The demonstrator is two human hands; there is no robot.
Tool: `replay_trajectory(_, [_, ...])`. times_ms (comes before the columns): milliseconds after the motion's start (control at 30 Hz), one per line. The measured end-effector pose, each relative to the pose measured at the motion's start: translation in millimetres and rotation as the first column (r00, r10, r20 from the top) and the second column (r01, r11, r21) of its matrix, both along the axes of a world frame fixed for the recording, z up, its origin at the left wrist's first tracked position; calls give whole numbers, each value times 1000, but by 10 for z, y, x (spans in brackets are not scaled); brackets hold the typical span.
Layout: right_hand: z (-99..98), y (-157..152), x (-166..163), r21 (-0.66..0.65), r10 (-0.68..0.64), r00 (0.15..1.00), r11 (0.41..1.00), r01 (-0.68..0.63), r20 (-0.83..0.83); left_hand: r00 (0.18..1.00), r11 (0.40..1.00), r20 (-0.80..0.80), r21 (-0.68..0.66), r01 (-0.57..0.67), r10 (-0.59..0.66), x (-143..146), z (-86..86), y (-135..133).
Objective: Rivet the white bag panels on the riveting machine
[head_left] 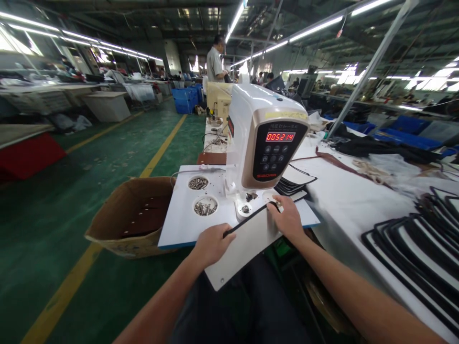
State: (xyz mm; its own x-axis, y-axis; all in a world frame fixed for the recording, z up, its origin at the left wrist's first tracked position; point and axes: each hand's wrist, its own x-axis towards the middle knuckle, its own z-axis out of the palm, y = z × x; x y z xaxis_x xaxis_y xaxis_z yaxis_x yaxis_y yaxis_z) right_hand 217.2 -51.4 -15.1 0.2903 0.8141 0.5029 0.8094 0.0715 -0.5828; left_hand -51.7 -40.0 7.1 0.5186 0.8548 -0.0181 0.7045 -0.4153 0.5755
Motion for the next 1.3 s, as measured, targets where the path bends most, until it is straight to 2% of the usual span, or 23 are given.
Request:
replay_trajectory(67, [83,-138,-151,53,157,960,983,-173,232,999,999,6,28,35,-35,166,17,-35])
replay_trajectory(133, [150,-232,-302,-70,386,834,918,-391,394,997,996,18,54,73,-74,302,42,-39])
replay_trajectory(200, [173,-267,-354,-210,514,733,856,-473,445,996,993,15,78,89,-90,329,73,-20])
replay_trajectory(233, [166,-266,-332,-246,518,727,855,-456,450,996,993,6,83,84,-85,297,88,-6])
replay_trajectory(333, [107,-224,-158,-253,420,796,906,-340,436,1000,997,10,74,13,-14,115,100,47])
replay_trajectory(433, [56,-180,-81,-255,392,834,915,-312,388,992,997,97,16,-77,75,36,34,84])
replay_trajectory(567, [26,-139,-276,-284,426,858,893,-348,287,961,985,231,-114,-129,153,224,-111,102])
replay_trajectory(700, [16,-76,-392,-286,317,917,927,-245,241,915,958,299,-174,-228,272,423,-181,149])
replay_trajectory(900, [92,147,-272,-275,198,961,951,-141,193,905,966,338,-78,-246,258,579,-181,397])
replay_trajectory(1067, [95,380,-246,-323,154,978,941,-103,137,920,969,305,-112,-221,245,646,-211,628])
replay_trajectory(1200, [47,437,-244,-366,171,984,920,-140,54,917,964,320,-192,-183,238,637,-237,702])
replay_trajectory(1300, [25,416,-246,-364,203,979,910,-199,-28,913,962,327,-204,-183,243,629,-240,722])
